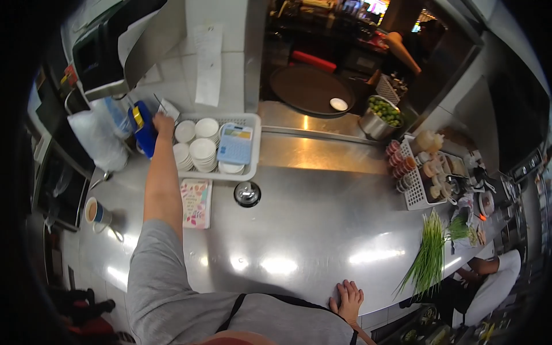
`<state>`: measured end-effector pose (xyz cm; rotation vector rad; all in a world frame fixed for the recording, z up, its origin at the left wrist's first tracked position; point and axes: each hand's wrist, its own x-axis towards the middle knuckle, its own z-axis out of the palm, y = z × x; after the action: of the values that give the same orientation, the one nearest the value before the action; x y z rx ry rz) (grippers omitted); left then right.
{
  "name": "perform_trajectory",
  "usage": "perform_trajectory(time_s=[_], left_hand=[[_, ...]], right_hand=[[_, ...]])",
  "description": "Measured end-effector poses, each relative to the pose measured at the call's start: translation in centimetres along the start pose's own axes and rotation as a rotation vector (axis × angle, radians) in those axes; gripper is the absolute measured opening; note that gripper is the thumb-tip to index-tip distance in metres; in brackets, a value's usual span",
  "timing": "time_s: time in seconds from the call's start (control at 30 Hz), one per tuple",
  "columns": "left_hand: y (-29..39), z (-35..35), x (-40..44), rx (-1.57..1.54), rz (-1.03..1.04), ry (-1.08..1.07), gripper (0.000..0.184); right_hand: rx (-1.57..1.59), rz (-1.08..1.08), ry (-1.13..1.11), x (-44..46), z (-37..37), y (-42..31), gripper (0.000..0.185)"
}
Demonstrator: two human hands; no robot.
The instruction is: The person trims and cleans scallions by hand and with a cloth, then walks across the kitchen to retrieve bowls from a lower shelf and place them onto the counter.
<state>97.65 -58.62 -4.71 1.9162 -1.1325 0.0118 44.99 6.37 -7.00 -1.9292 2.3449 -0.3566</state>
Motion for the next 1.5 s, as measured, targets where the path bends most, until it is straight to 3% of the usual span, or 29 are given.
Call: perform_trajectory(time_s=[0.1,0.2,0.27,0.47,0.53,0.57,0.63,0.67,0.7,0.73,0.8,0.87,0.9,0.97,1.0,1.03,1.07,1.1,1.13,1.2,1.23,1.27,1.3,1.37,1.47,1.5], left_hand=[[2.8,-1.5,-2.5,-0.181,-0.034,0.038,0.046],[5.7,-3.8,-3.4,-0.320,-0.213,-0.005,0.071],[8.2,-6.1,-4.4,-0.090,-0.312,-0.047,0.086],[11.7,-11.1,-7.8,-0.293,-0.184,0.004,0.087],[11.3,-13.6,-10.4,-0.192,0.066,0.003,0.083],[10.9,-15.2,-11.4,-0.180,0.054,0.023,0.083],[10.2,-19.4,-13.8,-0.357,0.078,-0.040,0.038],[10.0,-21.6,-15.0,-0.450,0.091,-0.064,0.028],[9.6,-23.9,-16.5,-0.438,0.159,0.062,0.045],[9.1,-27.1,-18.1,-0.458,0.149,0.036,0.050],[5.1,-31.6,-20.3,-0.475,0.150,0.110,0.042],[-1.2,-36.5,-24.2,-0.391,0.134,0.232,0.016],[-3.7,-38.5,-27.9,-0.387,0.121,0.350,0.017],[-11.2,-41.6,-37.0,-0.362,0.073,0.512,0.043],[-13.6,-42.9,-42.3,-0.193,-0.111,0.565,0.049],[-19.0,-43.4,-48.1,-0.086,-0.103,0.589,0.051],[-18.6,-44.4,-54.8,-0.263,-0.287,0.663,0.050],[-18.7,-45.1,-60.8,0.023,-0.353,0.720,0.045],[-20.3,-45.5,-67.1,0.313,-0.390,0.670,0.043],[-22.1,-45.6,-79.8,0.491,-0.653,0.374,0.040],[-24.8,-45.5,-87.5,0.778,-0.734,0.059,0.023],[-24.6,-45.5,-91.3,0.819,-0.874,-0.226,0.022],[-23.8,-45.5,-93.7,0.790,-1.006,-0.481,0.021],[-23.2,-45.4,-96.2,0.639,-1.136,-0.772,0.020],[-25.5,-45.1,-95.8,0.380,-1.159,-0.896,0.020],[-26.7,-45.1,-95.5,0.297,-1.175,-0.899,0.020]], right_hand=[[0.027,0.028,-0.012,-0.3,-0.3,-0.5,0.050],[0.056,0.031,-0.010,-0.5,-0.3,-0.4,0.049],[0.074,0.016,0.006,-0.4,0.0,-0.1,0.049],[0.128,-0.058,0.093,-0.4,0.5,0.7,0.046],[0.426,-0.353,0.121,0.7,1.9,1.7,0.038],[0.415,-0.487,0.164,1.7,1.9,0.7,0.032],[0.498,-0.689,0.168,3.4,1.2,-3.0,0.023],[0.589,-0.762,0.130,4.4,0.6,-4.7,0.020],[0.627,-0.862,0.048,5.3,0.1,-5.9,0.017],[0.667,-0.959,-0.032,6.2,-0.3,-7.0,0.016],[0.730,-1.033,-0.102,7.0,-1.9,-9.0,0.015],[0.791,-1.101,-0.178,6.8,-2.5,-9.6,0.014],[0.782,-1.118,-0.264,6.7,-2.6,-9.6,0.014],[0.775,-1.151,-0.361,6.1,-2.3,-9.6,0.013],[0.814,-1.142,-0.453,5.6,-1.7,-9.4,0.013],[0.851,-1.129,-0.551,4.9,-1.2,-9.3,0.013],[0.854,-1.142,-0.566,4.3,-0.9,-9.4,0.013],[0.855,-1.190,-0.607,3.7,-0.6,-9.5,0.012],[0.854,-1.233,-0.651,2.9,-0.3,-9.7,0.010],[0.830,-1.343,-0.691,2.2,0.8,-10.5,0.010],[0.837,-1.406,-0.660,2.2,1.3,-11.1,0.011],[0.845,-1.471,-0.622,2.1,1.6,-12.0,0.012],[0.835,-1.467,-0.662,2.1,1.3,-12.8,0.010],[0.824,-1.499,-0.606,2.4,1.8,-14.6,0.010],[0.759,-1.485,-0.548,2.3,2.9,-17.8,0.012],[0.742,-1.543,-0.434,2.3,4.1,-19.0,0.015]])
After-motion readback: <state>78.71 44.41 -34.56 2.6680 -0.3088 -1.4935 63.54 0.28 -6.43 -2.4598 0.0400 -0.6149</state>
